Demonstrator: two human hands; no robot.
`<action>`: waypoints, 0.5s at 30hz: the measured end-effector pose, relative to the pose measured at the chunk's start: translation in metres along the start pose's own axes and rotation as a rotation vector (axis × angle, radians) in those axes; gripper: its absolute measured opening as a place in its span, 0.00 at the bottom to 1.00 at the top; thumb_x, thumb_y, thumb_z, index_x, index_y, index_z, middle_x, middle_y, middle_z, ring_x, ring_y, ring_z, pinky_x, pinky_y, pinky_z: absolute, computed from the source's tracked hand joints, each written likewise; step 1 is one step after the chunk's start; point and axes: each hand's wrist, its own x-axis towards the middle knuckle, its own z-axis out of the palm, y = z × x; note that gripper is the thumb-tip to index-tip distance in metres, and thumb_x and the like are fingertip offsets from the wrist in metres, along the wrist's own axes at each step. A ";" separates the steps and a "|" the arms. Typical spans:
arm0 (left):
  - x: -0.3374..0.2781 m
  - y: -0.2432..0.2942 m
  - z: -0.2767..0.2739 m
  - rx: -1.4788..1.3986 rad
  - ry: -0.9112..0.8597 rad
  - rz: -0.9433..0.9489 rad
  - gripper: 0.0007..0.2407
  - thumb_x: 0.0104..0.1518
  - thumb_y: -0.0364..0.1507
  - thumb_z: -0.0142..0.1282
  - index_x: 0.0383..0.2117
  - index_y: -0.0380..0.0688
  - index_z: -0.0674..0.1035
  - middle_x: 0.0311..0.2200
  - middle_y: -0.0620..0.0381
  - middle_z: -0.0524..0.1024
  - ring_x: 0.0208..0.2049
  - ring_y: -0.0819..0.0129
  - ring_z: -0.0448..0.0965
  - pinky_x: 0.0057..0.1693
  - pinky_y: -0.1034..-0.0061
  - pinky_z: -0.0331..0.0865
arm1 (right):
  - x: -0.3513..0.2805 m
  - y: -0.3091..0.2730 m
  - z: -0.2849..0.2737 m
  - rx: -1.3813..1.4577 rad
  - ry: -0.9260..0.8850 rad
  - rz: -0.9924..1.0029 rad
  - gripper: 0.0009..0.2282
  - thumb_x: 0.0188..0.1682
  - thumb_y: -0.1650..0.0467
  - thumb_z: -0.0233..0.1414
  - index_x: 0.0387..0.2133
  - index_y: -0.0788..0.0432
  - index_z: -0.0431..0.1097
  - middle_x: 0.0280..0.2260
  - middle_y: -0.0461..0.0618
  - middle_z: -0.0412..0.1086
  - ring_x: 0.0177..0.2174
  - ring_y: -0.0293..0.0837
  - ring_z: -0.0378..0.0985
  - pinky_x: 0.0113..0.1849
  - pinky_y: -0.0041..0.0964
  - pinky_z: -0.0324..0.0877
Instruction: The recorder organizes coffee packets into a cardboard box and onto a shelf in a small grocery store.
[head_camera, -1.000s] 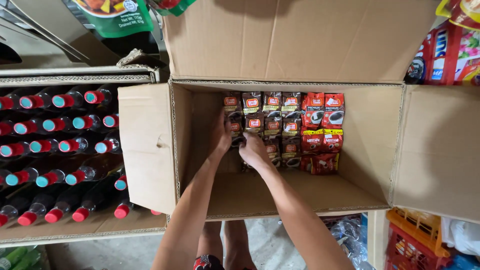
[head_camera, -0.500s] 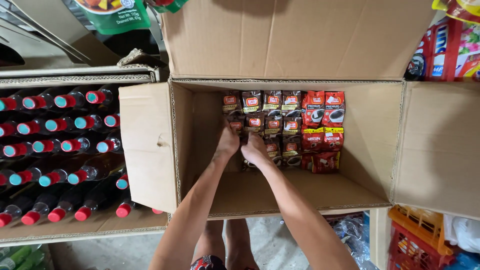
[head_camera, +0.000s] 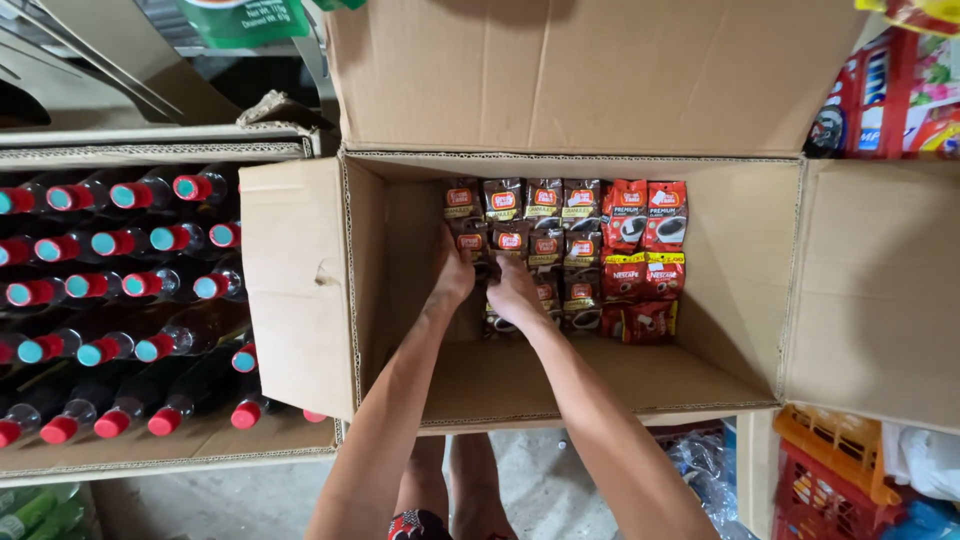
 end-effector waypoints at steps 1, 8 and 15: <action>-0.003 0.005 -0.004 0.000 0.002 0.004 0.32 0.61 0.25 0.51 0.70 0.33 0.48 0.68 0.28 0.55 0.69 0.38 0.55 0.71 0.60 0.51 | -0.007 -0.012 -0.008 0.001 0.004 -0.003 0.22 0.43 0.76 0.51 0.54 0.66 0.65 0.56 0.66 0.64 0.58 0.58 0.65 0.59 0.44 0.59; -0.006 0.010 -0.011 0.082 -0.054 -0.010 0.32 0.61 0.25 0.51 0.70 0.35 0.49 0.67 0.31 0.57 0.68 0.38 0.57 0.70 0.59 0.53 | -0.003 0.002 -0.001 -0.039 -0.124 0.035 0.27 0.41 0.80 0.46 0.60 0.66 0.61 0.61 0.65 0.61 0.63 0.55 0.60 0.63 0.40 0.55; 0.001 -0.017 0.003 0.118 -0.057 -0.018 0.31 0.63 0.29 0.50 0.71 0.37 0.48 0.68 0.31 0.55 0.69 0.38 0.55 0.71 0.59 0.51 | -0.005 0.004 -0.001 -0.071 -0.136 0.065 0.29 0.41 0.80 0.46 0.62 0.65 0.58 0.64 0.63 0.58 0.64 0.53 0.58 0.63 0.39 0.52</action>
